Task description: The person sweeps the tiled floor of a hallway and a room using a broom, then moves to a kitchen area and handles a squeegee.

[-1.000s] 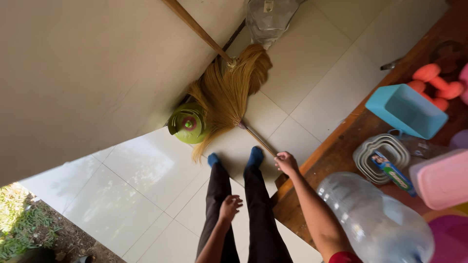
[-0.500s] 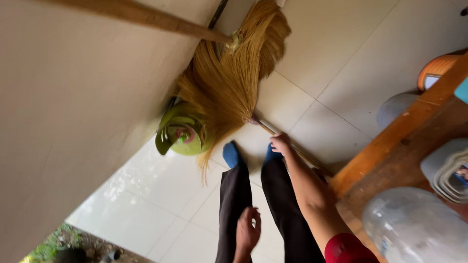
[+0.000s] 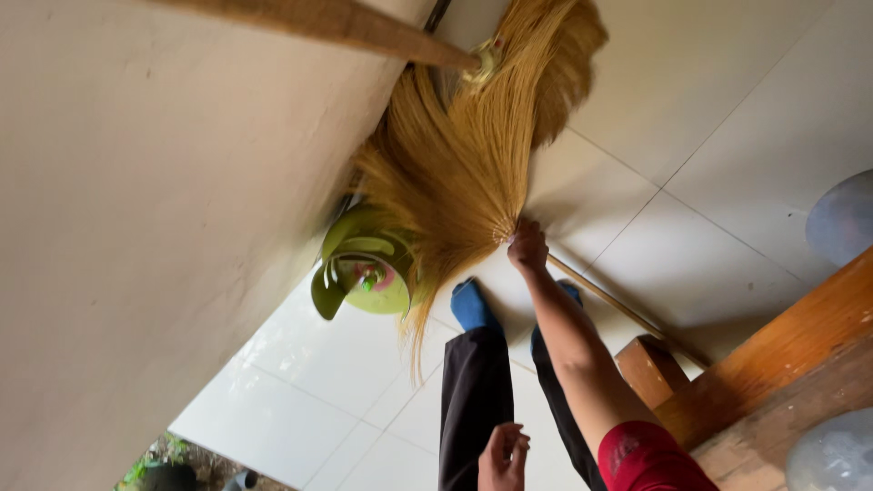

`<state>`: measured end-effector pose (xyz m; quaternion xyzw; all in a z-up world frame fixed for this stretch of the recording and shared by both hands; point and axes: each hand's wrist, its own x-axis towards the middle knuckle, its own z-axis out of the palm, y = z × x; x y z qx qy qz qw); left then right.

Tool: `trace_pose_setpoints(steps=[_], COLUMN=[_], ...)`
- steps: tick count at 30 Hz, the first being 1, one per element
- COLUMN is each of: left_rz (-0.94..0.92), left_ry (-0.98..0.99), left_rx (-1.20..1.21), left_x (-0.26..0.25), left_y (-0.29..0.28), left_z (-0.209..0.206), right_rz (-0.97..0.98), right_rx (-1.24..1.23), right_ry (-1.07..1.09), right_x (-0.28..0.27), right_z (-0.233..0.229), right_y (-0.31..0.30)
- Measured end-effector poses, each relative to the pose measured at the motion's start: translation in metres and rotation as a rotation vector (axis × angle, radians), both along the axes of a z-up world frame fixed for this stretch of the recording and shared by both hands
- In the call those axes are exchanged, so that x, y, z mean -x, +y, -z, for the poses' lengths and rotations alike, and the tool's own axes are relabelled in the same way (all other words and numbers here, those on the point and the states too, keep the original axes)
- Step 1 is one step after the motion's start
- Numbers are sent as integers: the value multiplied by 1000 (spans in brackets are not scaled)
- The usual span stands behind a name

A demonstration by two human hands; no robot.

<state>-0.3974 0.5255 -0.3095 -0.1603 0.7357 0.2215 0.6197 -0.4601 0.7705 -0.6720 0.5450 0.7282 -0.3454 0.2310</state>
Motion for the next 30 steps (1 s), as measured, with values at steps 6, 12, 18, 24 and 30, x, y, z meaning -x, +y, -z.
trace_pose_setpoints(steps=[6, 12, 18, 24, 30], left_rz=[-347, -523, -516, -780, -760], left_ry=[1, -1, -84, 69, 351], left_rx=[-17, -186, -236, -725, -1073], left_x=[-10, -19, -5, 42, 130], left_y=[-12, -7, 6, 43, 56], left_z=[0, -27, -76, -115, -174], right_rz=[-48, -73, -15, -25, -182], right_rx=[-86, -127, -63, -41, -122], right_ry=[223, 506, 685, 886, 978], right_x=[-34, -79, -91, -58, 27], right_z=[-73, -220, -341, -445, -538], right_y=[11, 21, 25, 27, 42])
